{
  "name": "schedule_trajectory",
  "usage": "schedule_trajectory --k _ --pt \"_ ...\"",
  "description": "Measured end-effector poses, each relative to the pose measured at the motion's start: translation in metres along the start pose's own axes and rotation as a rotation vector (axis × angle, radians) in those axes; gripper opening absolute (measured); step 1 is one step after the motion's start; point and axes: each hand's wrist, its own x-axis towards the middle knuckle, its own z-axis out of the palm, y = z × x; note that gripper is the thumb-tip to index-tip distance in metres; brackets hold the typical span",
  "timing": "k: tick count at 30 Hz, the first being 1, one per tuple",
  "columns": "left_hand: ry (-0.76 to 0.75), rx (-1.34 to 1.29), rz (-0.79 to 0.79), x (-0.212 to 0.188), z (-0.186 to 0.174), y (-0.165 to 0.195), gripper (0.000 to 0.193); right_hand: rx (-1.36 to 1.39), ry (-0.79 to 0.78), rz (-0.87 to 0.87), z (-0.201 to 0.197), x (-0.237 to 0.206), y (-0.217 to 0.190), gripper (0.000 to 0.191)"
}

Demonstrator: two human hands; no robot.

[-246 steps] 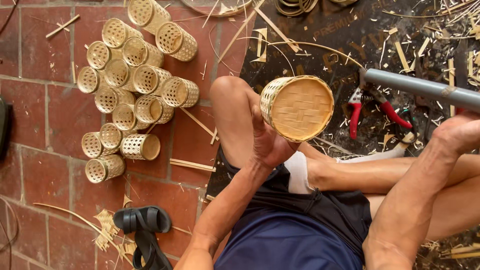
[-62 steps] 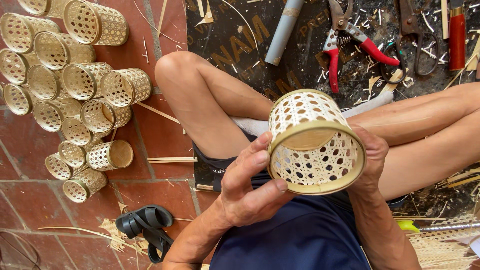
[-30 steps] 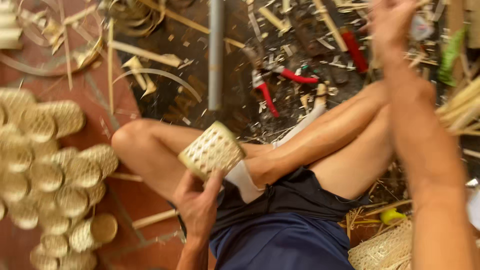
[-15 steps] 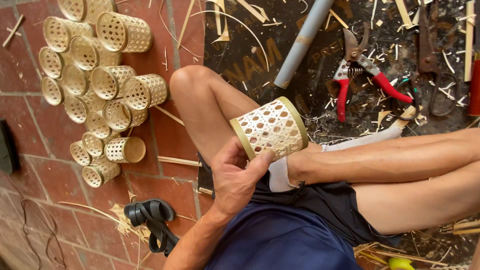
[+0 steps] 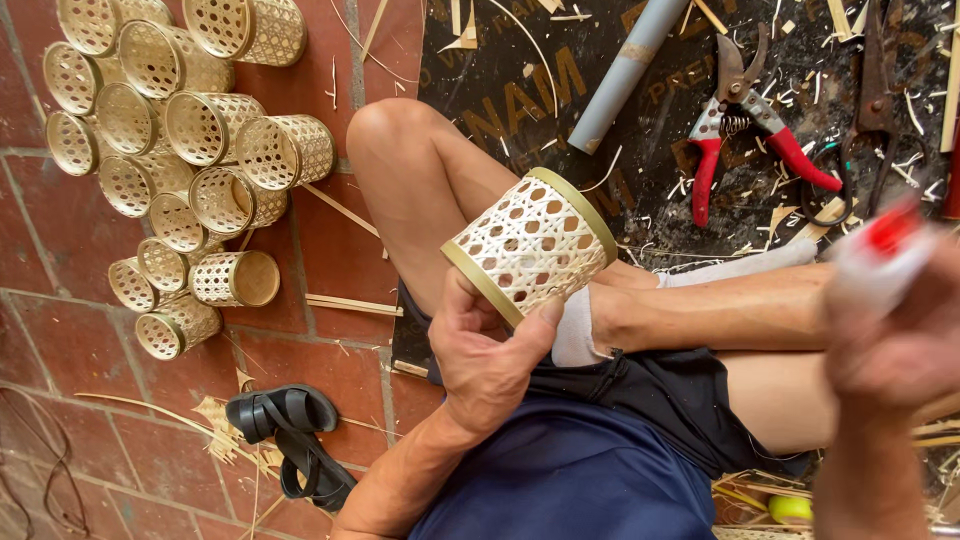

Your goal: The person sits on the floor assembling perforated woven bamboo cylinders. They bend a thin bamboo strip, fit the woven cylinder over a round bamboo base, tap a metal tube to seat the rim rings, apply glue from a squeeze bottle around the edge, and press the parts together by hand.

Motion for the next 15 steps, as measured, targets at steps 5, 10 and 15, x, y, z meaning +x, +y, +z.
schedule_trajectory --k 5,10,15 --pt "-0.045 -0.012 0.015 -0.017 -0.019 0.001 0.045 -0.054 -0.028 -0.196 0.027 -0.092 -0.044 0.051" --pt "-0.063 -0.272 -0.115 -0.022 -0.036 0.002 0.041 -0.056 -0.103 -0.212 0.035 -0.117 -0.071 0.056" --pt "-0.051 -0.487 -0.195 -0.024 -0.041 -0.007 0.047 -0.189 -0.038 -0.296 0.037 -0.127 -0.077 0.052"
